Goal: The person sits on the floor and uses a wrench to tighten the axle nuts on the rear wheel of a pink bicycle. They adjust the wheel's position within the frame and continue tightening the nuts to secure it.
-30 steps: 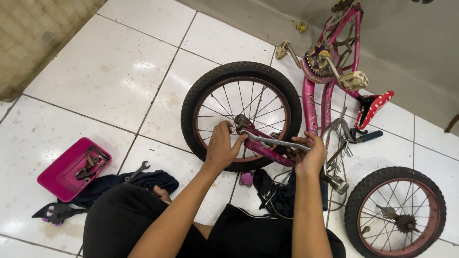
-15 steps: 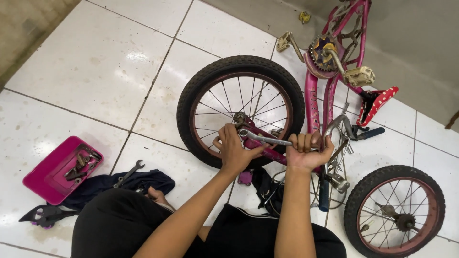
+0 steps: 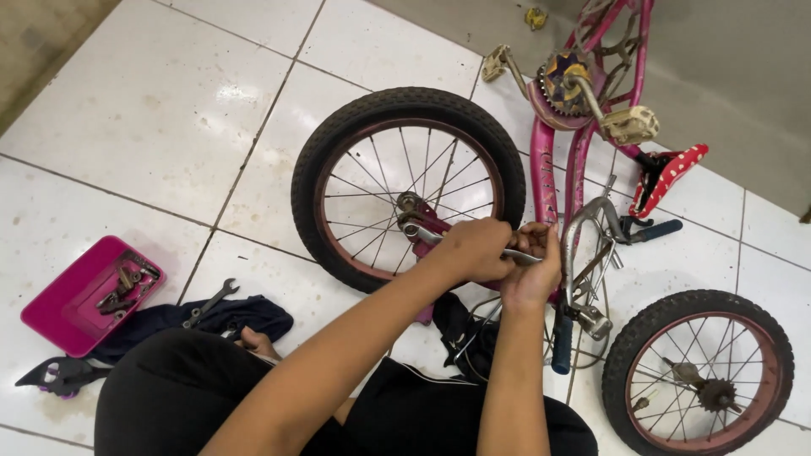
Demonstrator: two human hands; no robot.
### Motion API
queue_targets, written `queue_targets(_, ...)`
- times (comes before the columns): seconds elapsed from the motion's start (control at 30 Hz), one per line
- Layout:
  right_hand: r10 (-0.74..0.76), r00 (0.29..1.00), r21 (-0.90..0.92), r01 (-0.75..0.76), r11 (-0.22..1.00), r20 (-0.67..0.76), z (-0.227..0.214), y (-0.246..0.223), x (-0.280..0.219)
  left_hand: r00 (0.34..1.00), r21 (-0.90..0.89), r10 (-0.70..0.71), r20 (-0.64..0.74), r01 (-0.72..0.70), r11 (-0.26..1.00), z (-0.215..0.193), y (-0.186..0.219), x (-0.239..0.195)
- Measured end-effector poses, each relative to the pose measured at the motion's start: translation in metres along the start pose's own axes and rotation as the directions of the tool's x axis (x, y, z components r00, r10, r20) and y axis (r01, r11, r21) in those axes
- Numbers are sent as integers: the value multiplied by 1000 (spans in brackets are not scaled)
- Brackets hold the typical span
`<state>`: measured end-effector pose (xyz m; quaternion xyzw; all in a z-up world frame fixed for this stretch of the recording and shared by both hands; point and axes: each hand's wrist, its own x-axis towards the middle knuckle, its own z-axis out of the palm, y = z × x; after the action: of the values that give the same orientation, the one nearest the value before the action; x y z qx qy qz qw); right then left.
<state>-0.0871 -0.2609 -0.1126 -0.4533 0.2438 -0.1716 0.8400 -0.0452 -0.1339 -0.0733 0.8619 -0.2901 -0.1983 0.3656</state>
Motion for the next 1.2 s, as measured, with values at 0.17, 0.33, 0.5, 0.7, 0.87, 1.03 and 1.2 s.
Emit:
queue_targets(0.17, -67, 995, -21, 65, 998, -76, -8, -8, -36, 881, -7, -51, 471, 62, 998, -2, 1, 54)
queue_targets(0.33, -378, 904, -95, 366, 926, -202, -10, 10, -79, 739, -104, -64, 670, 180, 978, 2, 8, 72)
queue_targets(0.5, -533, 845, -643, 428, 635, 36, -38, 89, -73, 721, -191, 82, 688, 70, 979, -9, 27, 67)
queue_targets(0.7, -229, 717, -739, 673, -21, 659, 9, 86, -67, 701, -256, 92, 708, 132, 958, -34, 43, 56)
queue_targets(0.87, -77, 799, -802, 597, -24, 597, 35, 46, -57, 565, -233, 110, 818, 150, 961, -21, 30, 73)
queue_targets(1.03, -323, 634, -693, 713, -109, 703, 36, 60, -50, 480, -267, 172, 860, 137, 954, -17, 17, 81)
queue_targets(1.2, -396, 508, -619, 750, -232, 765, 19, 64, -42, 435, -307, 311, 845, -82, 948, -22, 21, 91)
